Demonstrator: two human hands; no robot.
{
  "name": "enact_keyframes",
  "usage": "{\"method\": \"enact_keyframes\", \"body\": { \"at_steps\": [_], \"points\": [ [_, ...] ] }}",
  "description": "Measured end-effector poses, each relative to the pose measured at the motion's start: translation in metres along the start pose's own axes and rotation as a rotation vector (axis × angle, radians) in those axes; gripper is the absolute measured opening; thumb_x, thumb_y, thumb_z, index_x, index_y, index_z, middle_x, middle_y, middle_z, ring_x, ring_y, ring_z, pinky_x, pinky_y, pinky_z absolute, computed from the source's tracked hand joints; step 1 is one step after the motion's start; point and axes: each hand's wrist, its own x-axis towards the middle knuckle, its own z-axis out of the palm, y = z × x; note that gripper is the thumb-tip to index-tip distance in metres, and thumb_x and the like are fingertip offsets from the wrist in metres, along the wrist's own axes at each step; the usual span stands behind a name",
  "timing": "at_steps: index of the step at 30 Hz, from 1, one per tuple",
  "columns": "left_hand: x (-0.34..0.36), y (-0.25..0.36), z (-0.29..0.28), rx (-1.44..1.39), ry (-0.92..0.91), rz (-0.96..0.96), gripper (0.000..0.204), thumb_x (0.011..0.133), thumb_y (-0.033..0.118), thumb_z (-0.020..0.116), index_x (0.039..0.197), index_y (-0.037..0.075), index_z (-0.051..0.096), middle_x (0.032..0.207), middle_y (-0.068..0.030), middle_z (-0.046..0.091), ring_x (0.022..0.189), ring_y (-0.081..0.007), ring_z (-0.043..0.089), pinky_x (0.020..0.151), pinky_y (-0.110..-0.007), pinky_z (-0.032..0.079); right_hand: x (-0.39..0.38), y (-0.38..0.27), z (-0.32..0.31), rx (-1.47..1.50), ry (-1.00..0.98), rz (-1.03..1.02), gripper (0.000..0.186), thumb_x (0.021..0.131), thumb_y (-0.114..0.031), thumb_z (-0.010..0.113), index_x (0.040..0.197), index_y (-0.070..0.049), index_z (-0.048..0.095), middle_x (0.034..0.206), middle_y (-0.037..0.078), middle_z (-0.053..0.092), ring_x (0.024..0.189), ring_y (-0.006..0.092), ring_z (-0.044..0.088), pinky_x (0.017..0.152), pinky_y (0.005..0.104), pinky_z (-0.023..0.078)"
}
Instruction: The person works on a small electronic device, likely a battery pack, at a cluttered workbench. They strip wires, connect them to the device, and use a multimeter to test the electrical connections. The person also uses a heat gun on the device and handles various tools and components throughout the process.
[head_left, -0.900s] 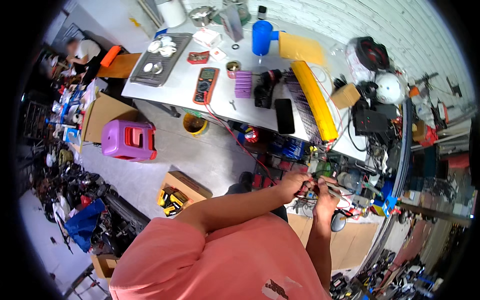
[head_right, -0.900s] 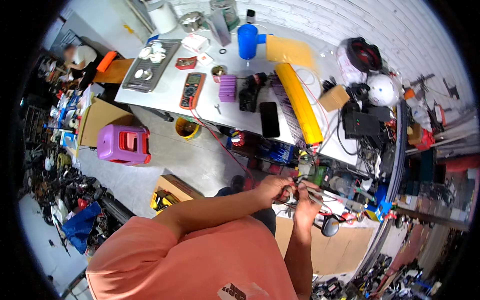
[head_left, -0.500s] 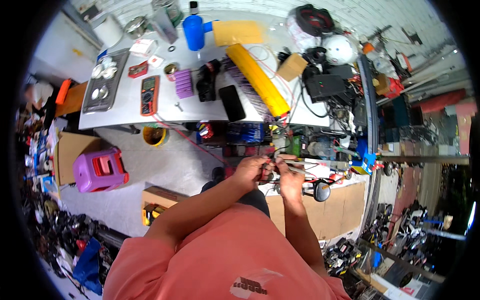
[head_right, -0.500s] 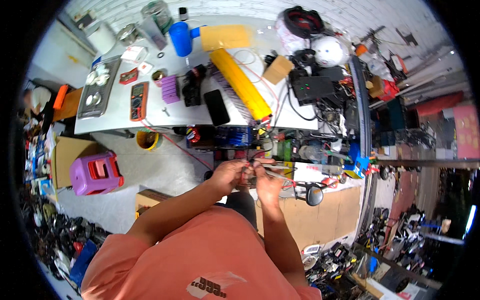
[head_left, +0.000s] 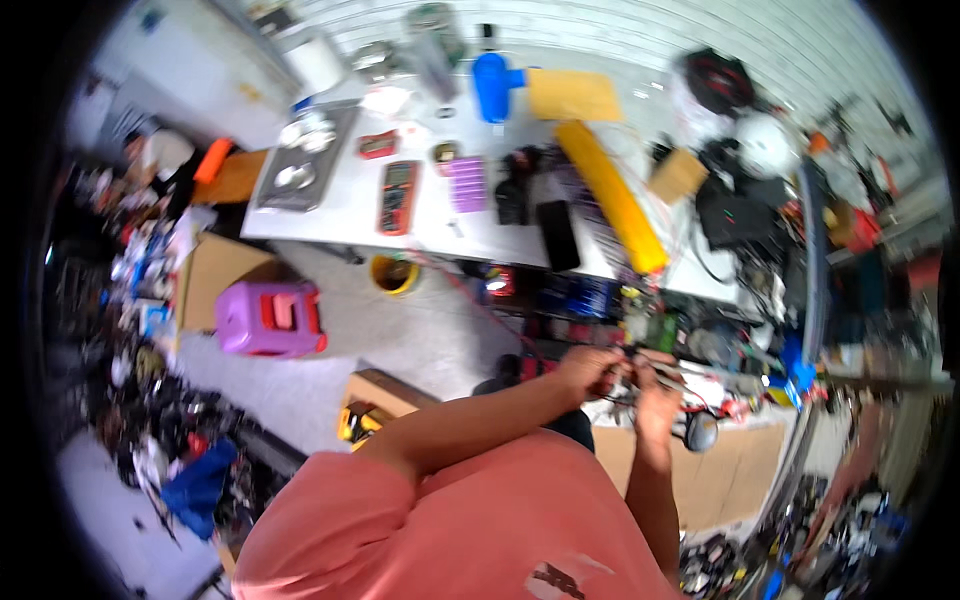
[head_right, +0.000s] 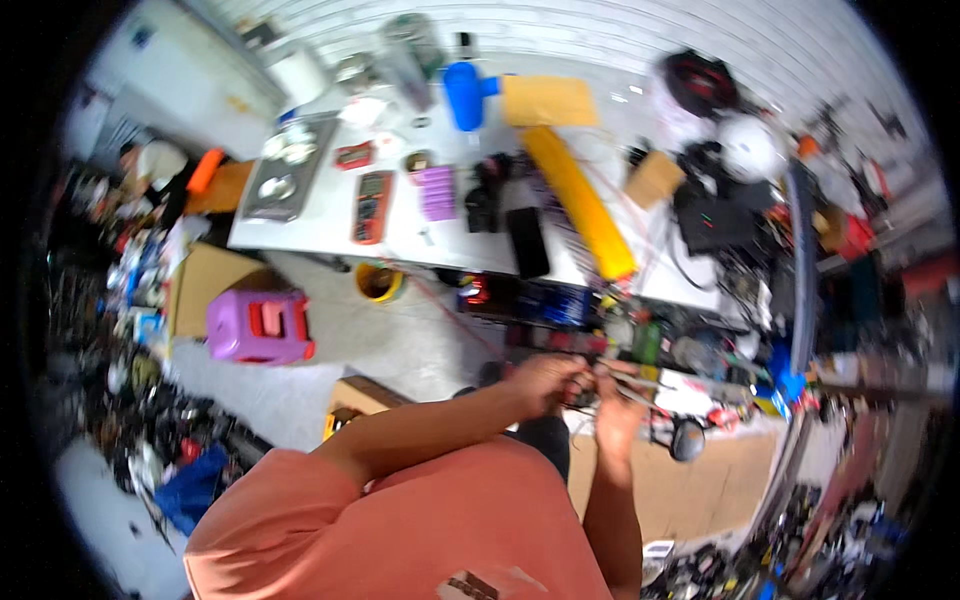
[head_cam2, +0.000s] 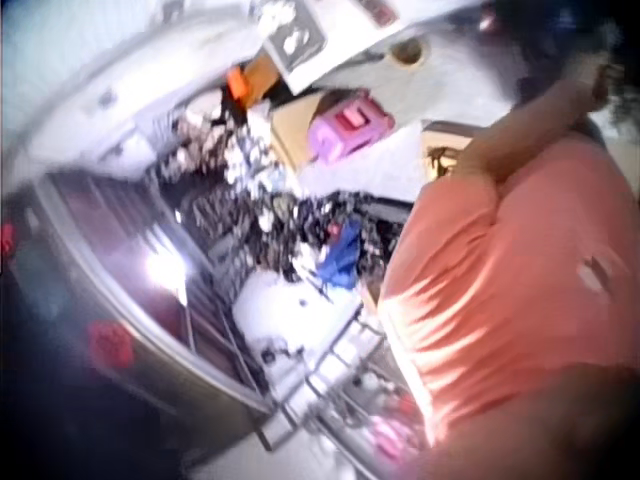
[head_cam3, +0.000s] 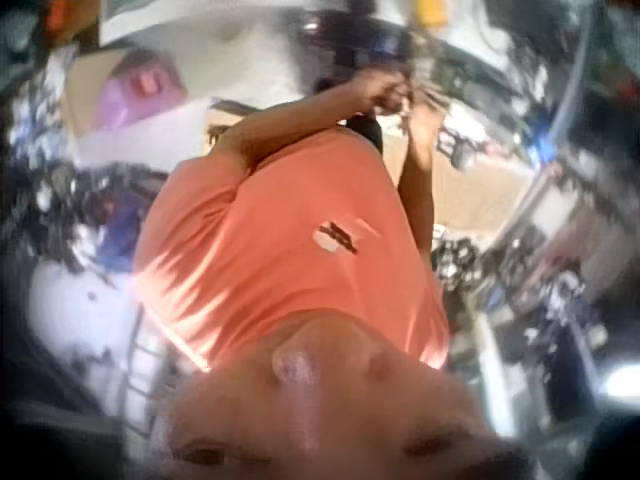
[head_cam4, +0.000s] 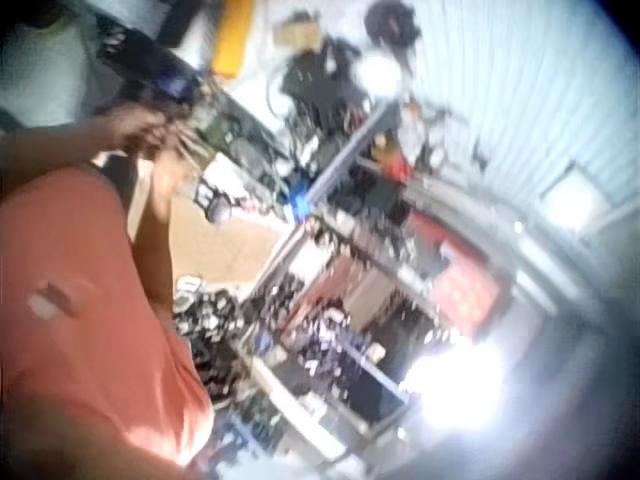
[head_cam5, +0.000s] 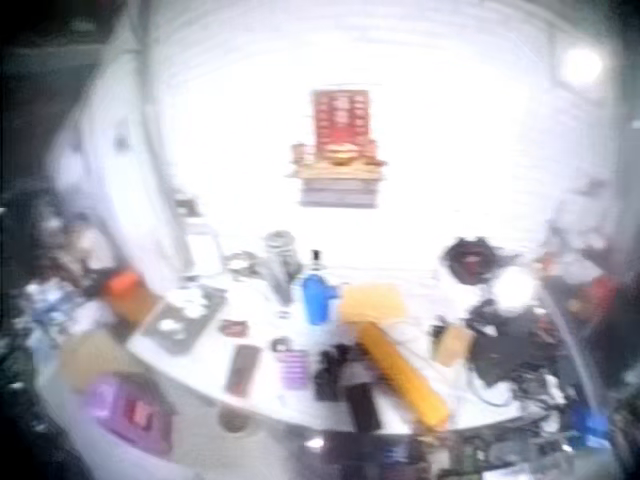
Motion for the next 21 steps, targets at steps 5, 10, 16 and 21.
{"method": "enact_keyframes", "body": {
  "at_steps": [5,10,16,21],
  "points": [
    [-0.002,-0.001,0.011,-0.147,0.068,0.009,0.017,0.101,0.024,0.066,0.096,0.008,0.067,0.077,-0.0014,0.065,0.062,-0.0124,0.059,0.055,-0.030,0.048,0.003,-0.001,0.001,-0.025,-0.008,-0.004,0.005,0.095,-0.001,0.068,0.099,0.002,0.068,0.086,0.006,0.069,0.073,0.0109,0.064,0.069,0.0267,0.054],
    [0.001,0.002,0.010,-0.204,0.031,-0.013,0.019,0.101,0.028,0.064,0.092,0.010,0.065,0.074,-0.0020,0.064,0.060,-0.0152,0.059,0.052,-0.031,0.044,0.006,-0.012,0.003,-0.089,-0.076,-0.002,0.005,0.096,-0.003,0.069,0.099,0.000,0.068,0.085,0.004,0.068,0.074,0.0109,0.063,0.070,0.0265,0.052],
    [0.012,-0.001,-0.011,-0.080,-0.082,-0.032,0.028,0.101,0.036,0.057,0.094,0.011,0.067,0.075,-0.0005,0.063,0.066,-0.0125,0.056,0.063,-0.034,0.045,0.010,0.012,-0.002,-0.068,-0.088,-0.082,0.002,0.094,0.001,0.072,0.095,-0.001,0.071,0.091,0.005,0.070,0.085,0.0110,0.064,0.079,0.0280,0.053],
    [-0.020,0.020,0.004,-0.042,-0.004,-0.076,0.024,0.103,0.031,0.054,0.099,0.010,0.066,0.080,0.0005,0.064,0.070,-0.0145,0.058,0.071,-0.042,0.052,0.007,0.009,0.009,-0.073,-0.046,-0.097,0.004,0.096,-0.005,0.070,0.098,-0.001,0.070,0.085,0.002,0.068,0.074,0.0089,0.063,0.070,0.0261,0.055]
  ]
}}
